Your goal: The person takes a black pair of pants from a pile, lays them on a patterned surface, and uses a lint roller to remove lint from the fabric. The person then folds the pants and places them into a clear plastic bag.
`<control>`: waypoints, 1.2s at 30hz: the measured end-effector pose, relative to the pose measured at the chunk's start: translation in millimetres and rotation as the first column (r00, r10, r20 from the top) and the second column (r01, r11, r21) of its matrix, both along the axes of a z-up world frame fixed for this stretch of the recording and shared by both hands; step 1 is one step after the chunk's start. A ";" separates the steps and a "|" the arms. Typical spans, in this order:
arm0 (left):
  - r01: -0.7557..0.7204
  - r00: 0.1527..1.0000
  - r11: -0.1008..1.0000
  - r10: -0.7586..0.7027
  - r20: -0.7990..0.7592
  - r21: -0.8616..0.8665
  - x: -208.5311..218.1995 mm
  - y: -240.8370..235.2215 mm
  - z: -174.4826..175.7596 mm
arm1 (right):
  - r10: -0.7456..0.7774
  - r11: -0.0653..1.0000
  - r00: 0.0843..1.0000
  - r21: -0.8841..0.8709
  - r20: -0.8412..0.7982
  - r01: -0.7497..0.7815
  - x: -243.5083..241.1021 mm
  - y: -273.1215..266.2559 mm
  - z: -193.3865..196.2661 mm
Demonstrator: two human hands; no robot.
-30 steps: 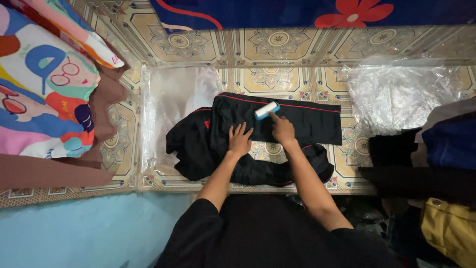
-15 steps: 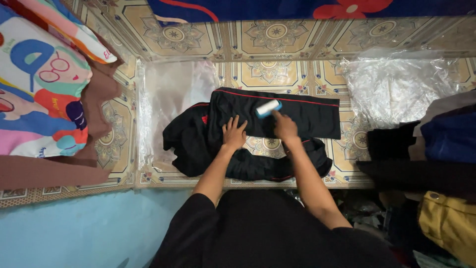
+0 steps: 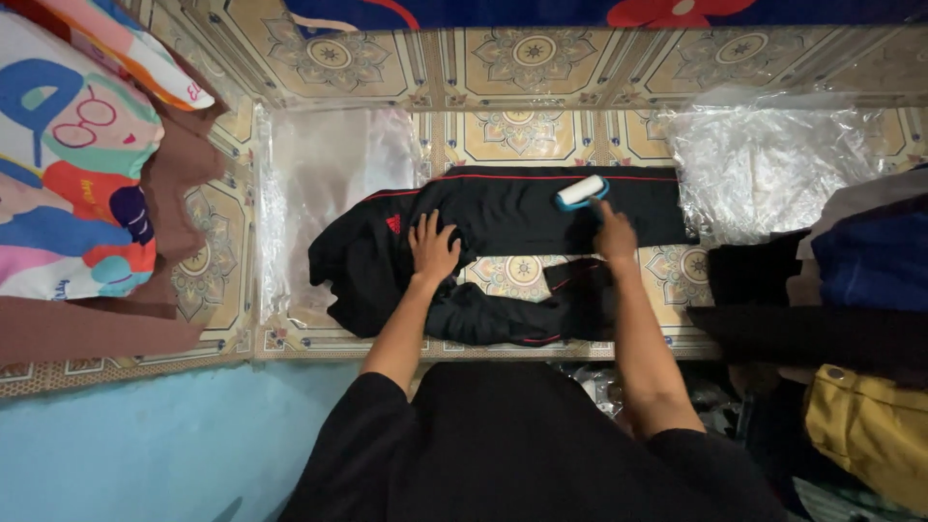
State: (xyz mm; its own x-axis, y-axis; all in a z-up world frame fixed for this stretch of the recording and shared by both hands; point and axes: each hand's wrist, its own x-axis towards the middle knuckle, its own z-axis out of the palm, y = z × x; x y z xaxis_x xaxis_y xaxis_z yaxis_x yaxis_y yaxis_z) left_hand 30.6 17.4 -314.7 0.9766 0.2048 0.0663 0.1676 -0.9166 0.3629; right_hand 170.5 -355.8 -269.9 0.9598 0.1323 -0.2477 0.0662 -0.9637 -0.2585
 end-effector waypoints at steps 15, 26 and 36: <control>0.051 0.966 0.982 -0.095 -0.240 -0.184 1.9 11.7 -0.5 | 0.204 0.968 0.979 0.150 -0.020 -0.199 -5.3 147.7 41.6; -0.277 0.918 0.952 0.302 0.258 -0.128 19.6 56.4 18.6 | 0.289 0.956 0.953 -0.019 -0.093 -0.292 -4.1 144.5 23.5; -0.219 0.967 0.968 0.198 -0.162 -0.123 52.4 90.7 -1.8 | 0.082 0.941 0.997 0.330 -0.001 -0.077 -82.0 119.8 32.2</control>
